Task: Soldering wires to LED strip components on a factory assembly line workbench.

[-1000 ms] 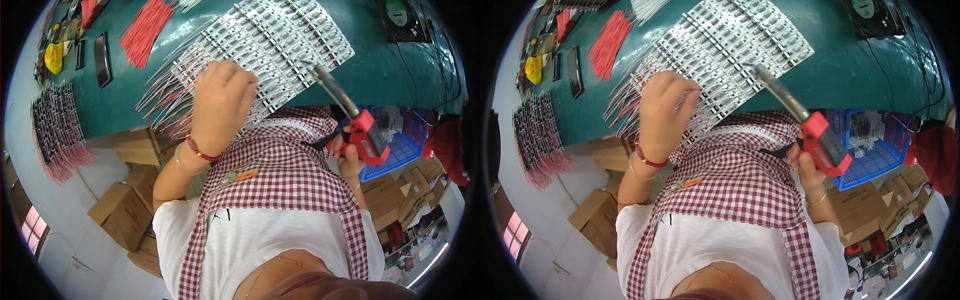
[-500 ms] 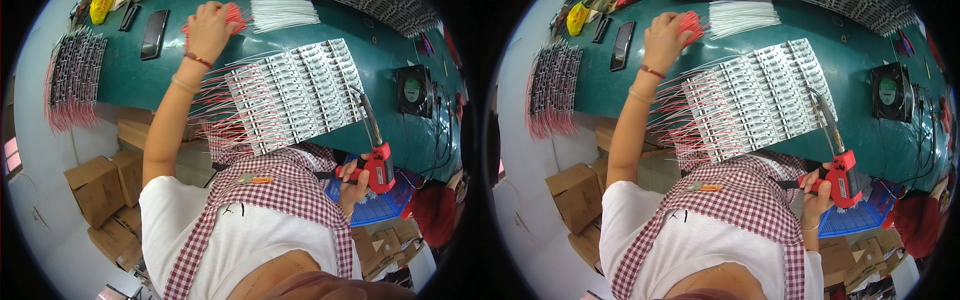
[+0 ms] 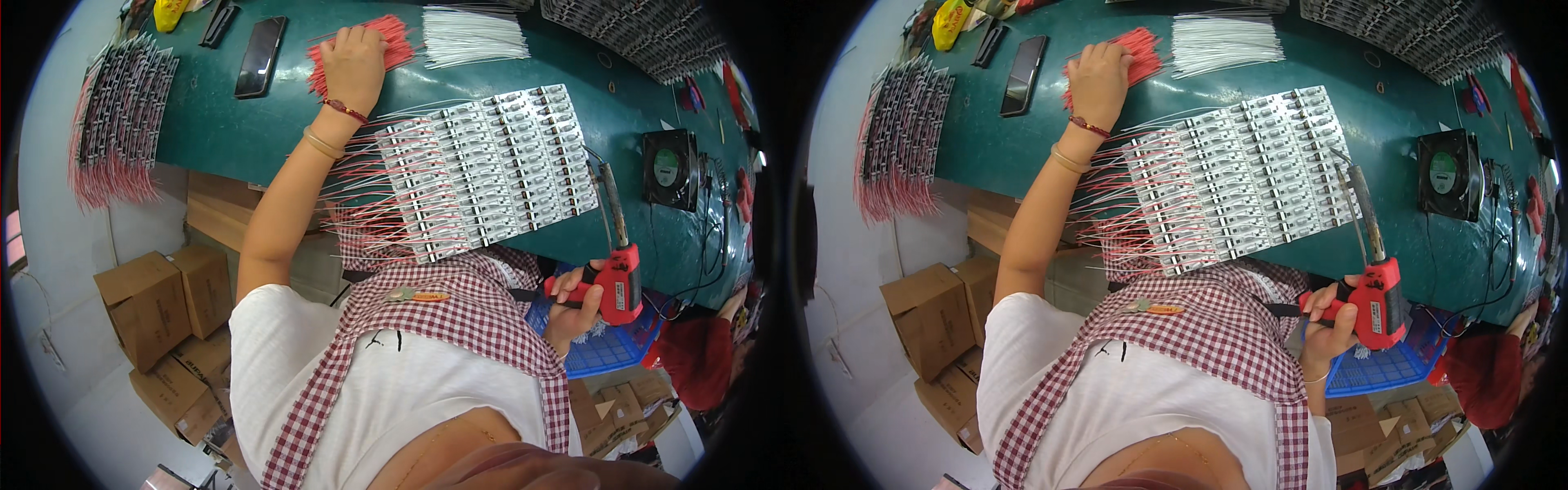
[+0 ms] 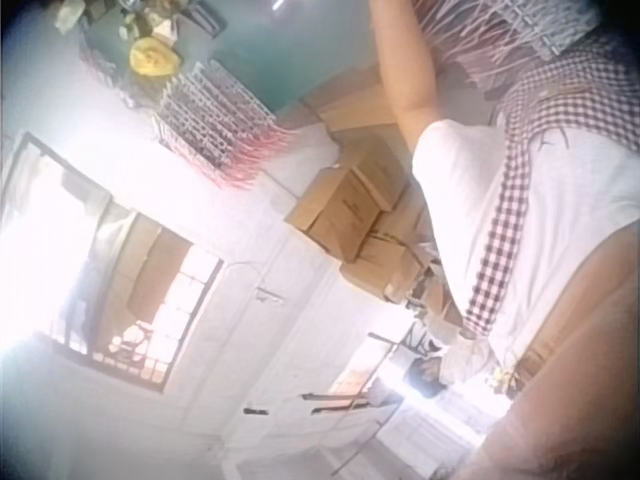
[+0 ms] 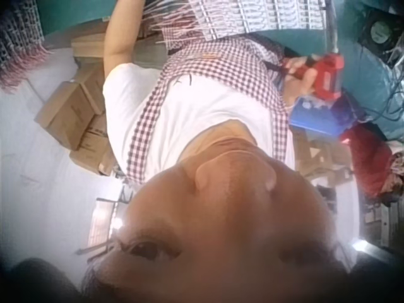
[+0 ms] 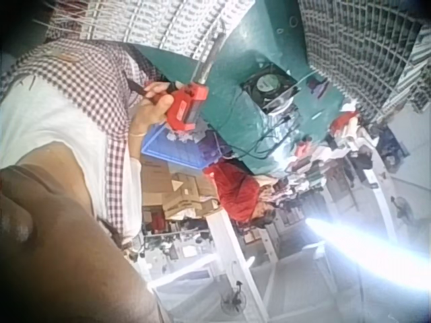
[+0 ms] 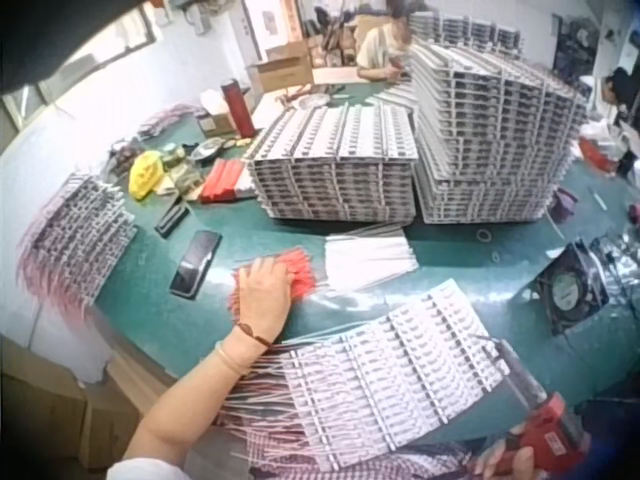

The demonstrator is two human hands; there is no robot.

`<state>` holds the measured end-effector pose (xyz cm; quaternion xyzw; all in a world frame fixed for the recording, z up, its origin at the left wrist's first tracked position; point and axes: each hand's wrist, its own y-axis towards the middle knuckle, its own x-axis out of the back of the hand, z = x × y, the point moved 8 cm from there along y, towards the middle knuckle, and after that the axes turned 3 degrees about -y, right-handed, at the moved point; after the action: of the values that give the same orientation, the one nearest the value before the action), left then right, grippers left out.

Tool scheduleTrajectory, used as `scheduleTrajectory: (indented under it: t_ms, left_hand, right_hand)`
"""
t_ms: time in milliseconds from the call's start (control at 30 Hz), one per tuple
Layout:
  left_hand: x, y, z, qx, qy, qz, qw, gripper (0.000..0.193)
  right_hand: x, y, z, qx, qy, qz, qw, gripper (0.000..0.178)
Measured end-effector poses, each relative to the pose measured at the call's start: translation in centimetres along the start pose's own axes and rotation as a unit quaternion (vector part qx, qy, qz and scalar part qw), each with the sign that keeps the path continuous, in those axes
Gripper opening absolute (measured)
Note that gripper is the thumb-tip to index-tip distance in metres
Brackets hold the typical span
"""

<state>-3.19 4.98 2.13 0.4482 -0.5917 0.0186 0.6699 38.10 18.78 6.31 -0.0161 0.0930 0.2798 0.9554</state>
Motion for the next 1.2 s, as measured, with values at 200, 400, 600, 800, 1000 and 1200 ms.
scheduleTrajectory:
  t_ms: [200, 400, 600, 800, 1000, 1200]
  left_hand:
    - [0.7, 1.0, 0.6, -0.002, -0.098, 0.003, 0.995, 0.009]
    - [5.9, 1.5, 2.2, 0.178, -0.427, -0.056, 0.885, 0.020]
    - [5.7, -1.9, 0.6, 0.260, -0.551, -0.166, 0.776, 0.030]
    - [5.3, -2.7, 0.3, 0.222, -0.524, -0.163, 0.806, 0.030]
    - [5.1, -3.6, -1.1, 0.194, -0.514, -0.130, 0.825, 0.030]
    - [5.1, -3.9, -0.8, 0.206, -0.486, -0.101, 0.844, 0.025]
  right_hand:
    - [-0.1, 0.2, 0.0, 0.003, 0.003, 0.006, 1.000, 0.040]
    - [-0.2, 0.1, -0.2, 0.000, 0.010, 0.010, 1.000, 0.040]
    - [-0.9, 0.5, -0.4, -0.011, 0.013, 0.024, 1.000, 0.039]
    - [-1.1, 1.2, -0.8, -0.012, 0.012, 0.036, 0.999, 0.039]
    - [-1.4, 1.8, -1.0, -0.010, 0.018, 0.042, 0.999, 0.038]
    - [-1.5, 2.3, -1.5, -0.017, 0.004, 0.037, 0.999, 0.041]
